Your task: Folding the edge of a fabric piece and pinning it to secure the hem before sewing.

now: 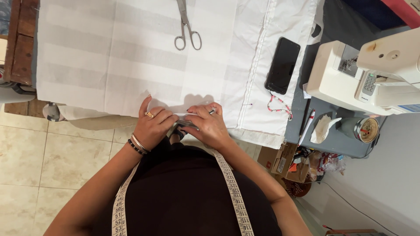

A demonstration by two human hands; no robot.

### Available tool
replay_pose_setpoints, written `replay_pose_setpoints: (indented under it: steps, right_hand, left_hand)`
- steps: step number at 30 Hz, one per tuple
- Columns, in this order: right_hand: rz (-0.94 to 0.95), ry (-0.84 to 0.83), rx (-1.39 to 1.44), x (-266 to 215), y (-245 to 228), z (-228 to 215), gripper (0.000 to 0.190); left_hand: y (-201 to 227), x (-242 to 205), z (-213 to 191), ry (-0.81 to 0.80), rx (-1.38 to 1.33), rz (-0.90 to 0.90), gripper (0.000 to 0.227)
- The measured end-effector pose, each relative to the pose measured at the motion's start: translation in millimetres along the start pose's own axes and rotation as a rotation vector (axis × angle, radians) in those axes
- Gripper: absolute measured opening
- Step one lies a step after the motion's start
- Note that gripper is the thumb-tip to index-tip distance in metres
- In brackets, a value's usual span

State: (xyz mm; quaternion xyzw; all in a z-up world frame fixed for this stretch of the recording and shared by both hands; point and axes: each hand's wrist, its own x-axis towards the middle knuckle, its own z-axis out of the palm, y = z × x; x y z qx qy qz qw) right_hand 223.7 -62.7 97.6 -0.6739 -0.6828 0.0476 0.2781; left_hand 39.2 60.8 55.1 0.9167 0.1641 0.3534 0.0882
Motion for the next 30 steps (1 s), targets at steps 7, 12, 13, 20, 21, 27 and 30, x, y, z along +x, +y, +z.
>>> replay_pose_setpoints:
  steps: [7,12,13,20,21,27,30]
  right_hand:
    - [-0.009,0.122,-0.054,-4.4,4.5,11.2,0.009]
    - [0.037,0.122,0.04,-2.3,3.9,6.4,0.01]
    - [0.037,0.123,0.04,-1.6,3.4,5.1,0.01]
    - [0.012,0.105,0.024,-3.1,7.2,7.5,0.009]
    - [0.016,0.109,0.03,-3.0,6.6,7.5,0.009]
    - [0.018,0.127,0.039,-4.0,8.8,7.6,0.014]
    - [0.014,0.122,0.033,-6.1,11.2,12.2,0.011]
  left_hand:
    - [1.7,1.9,-0.8,-0.004,0.002,-0.016,0.008]
    - [3.7,6.2,0.5,0.025,0.009,-0.016,0.007]
    - [4.1,7.5,1.1,0.025,0.009,-0.015,0.007]
    - [2.0,4.2,8.7,-0.007,-0.002,-0.011,0.009]
    - [0.9,1.9,11.0,-0.016,0.003,-0.015,0.011]
    - [2.8,-3.4,11.5,-0.021,-0.061,-0.052,0.01]
    - [3.0,-4.3,11.8,-0.018,-0.066,-0.051,0.011]
